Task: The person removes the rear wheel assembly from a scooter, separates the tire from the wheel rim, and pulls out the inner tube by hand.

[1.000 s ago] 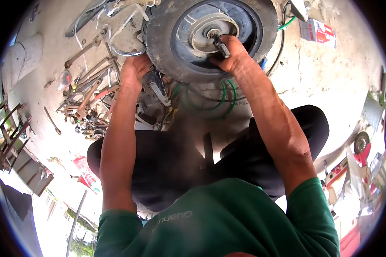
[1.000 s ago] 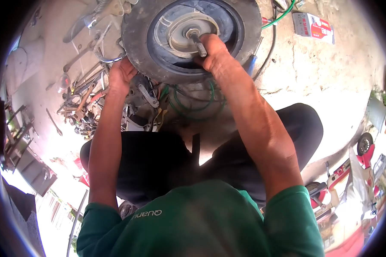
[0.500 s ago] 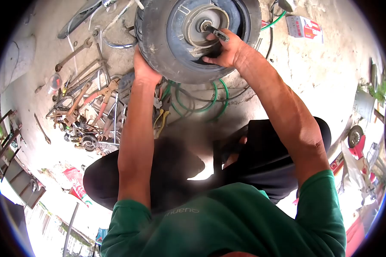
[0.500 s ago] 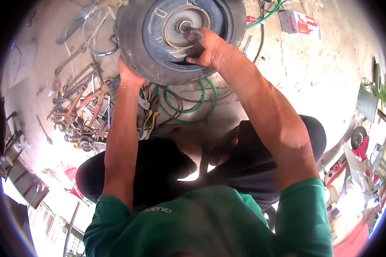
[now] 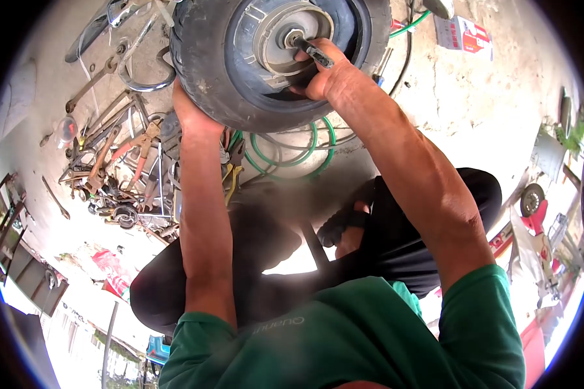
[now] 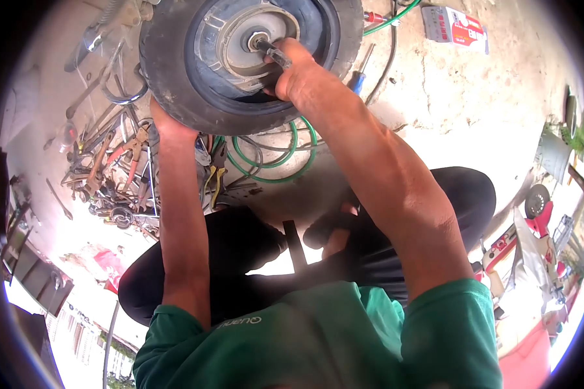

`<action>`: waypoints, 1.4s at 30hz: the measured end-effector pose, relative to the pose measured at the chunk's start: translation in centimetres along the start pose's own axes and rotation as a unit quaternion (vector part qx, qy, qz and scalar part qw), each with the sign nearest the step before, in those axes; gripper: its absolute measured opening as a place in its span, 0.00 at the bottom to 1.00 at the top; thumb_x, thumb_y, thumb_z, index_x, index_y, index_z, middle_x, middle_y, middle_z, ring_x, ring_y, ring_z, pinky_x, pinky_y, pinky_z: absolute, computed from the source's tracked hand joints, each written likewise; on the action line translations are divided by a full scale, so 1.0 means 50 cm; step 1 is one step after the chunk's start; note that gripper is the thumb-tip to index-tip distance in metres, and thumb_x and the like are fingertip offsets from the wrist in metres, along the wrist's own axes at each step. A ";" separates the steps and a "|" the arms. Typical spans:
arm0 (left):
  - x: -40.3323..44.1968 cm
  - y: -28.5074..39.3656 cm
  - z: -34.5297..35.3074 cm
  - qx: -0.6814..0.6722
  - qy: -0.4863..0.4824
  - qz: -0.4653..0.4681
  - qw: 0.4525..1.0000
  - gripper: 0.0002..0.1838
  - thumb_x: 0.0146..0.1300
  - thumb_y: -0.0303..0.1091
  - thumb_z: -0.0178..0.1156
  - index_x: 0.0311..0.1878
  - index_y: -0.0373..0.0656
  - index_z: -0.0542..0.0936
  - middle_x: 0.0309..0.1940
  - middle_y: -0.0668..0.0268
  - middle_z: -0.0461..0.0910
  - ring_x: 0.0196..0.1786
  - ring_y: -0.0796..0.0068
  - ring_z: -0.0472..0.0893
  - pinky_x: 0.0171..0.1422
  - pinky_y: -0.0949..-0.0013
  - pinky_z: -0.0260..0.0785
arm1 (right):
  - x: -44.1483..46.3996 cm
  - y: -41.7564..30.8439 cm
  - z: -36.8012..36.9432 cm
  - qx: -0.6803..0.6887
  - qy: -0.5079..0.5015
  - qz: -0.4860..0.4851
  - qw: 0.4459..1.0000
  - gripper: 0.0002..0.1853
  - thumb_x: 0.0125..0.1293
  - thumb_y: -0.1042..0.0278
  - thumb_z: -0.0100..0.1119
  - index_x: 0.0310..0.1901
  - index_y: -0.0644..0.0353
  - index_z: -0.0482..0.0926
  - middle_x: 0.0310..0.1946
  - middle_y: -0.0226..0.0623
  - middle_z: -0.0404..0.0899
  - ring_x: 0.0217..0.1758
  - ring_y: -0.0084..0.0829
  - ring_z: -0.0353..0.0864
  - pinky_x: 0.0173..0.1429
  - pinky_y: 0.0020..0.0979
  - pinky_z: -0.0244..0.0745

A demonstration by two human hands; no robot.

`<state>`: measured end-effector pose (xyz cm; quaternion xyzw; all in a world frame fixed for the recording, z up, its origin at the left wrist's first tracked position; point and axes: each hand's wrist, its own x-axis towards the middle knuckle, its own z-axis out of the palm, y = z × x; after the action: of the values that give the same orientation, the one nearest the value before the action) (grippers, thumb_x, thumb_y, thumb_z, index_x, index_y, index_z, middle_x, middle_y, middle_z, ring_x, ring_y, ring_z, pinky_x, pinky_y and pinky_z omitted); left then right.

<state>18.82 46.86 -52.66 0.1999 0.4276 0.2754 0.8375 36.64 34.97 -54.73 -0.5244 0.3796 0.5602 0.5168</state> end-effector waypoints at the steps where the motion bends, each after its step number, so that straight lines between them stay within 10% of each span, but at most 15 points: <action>1: 0.007 -0.002 -0.005 0.007 0.012 -0.007 1.000 0.25 0.84 0.46 0.40 0.73 0.42 0.71 0.69 0.61 0.76 0.70 0.57 0.75 0.76 0.52 0.68 | 0.004 0.006 0.000 0.009 0.001 -0.004 1.000 0.27 0.53 0.75 0.63 0.58 0.57 0.75 0.69 0.46 0.72 0.70 0.48 0.70 0.73 0.58 0.69; 13: 0.063 -0.040 -0.083 0.012 -0.004 -0.057 0.998 0.32 0.83 0.55 0.38 0.81 0.47 0.64 0.80 0.60 0.67 0.80 0.53 0.65 0.85 0.48 0.55 | 0.010 0.024 -0.027 -0.039 -0.121 -0.035 0.991 0.19 0.62 0.70 0.65 0.56 0.53 0.78 0.63 0.42 0.76 0.71 0.45 0.70 0.75 0.57 0.68; 30: 0.017 -0.078 -0.079 -0.059 -0.037 -0.087 0.994 0.30 0.82 0.54 0.39 0.77 0.49 0.69 0.74 0.64 0.73 0.75 0.57 0.71 0.79 0.51 0.64 | -0.034 -0.013 -0.037 -0.144 -0.125 -0.018 0.981 0.19 0.65 0.67 0.67 0.57 0.55 0.77 0.77 0.53 0.60 0.79 0.50 0.62 0.79 0.57 0.67; 38: 0.016 -0.085 -0.069 -0.094 0.004 -0.098 0.991 0.30 0.82 0.55 0.40 0.76 0.48 0.70 0.73 0.63 0.74 0.75 0.56 0.71 0.80 0.50 0.63 | -0.033 -0.006 -0.036 -0.144 -0.100 -0.044 0.984 0.11 0.69 0.57 0.65 0.44 0.54 0.81 0.72 0.53 0.64 0.75 0.55 0.64 0.75 0.60 0.69; 42: 0.016 -0.101 -0.077 -0.104 -0.012 -0.070 0.992 0.29 0.81 0.54 0.41 0.76 0.48 0.70 0.72 0.65 0.75 0.74 0.58 0.72 0.79 0.52 0.64 | -0.022 -0.024 -0.041 -0.160 -0.108 -0.005 0.981 0.18 0.67 0.60 0.64 0.56 0.54 0.80 0.73 0.53 0.65 0.75 0.52 0.65 0.74 0.56 0.70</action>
<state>17.48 43.89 -58.17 0.0848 0.3992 0.2563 0.8762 38.12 33.00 -53.82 -0.5385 0.2244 0.6644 0.4671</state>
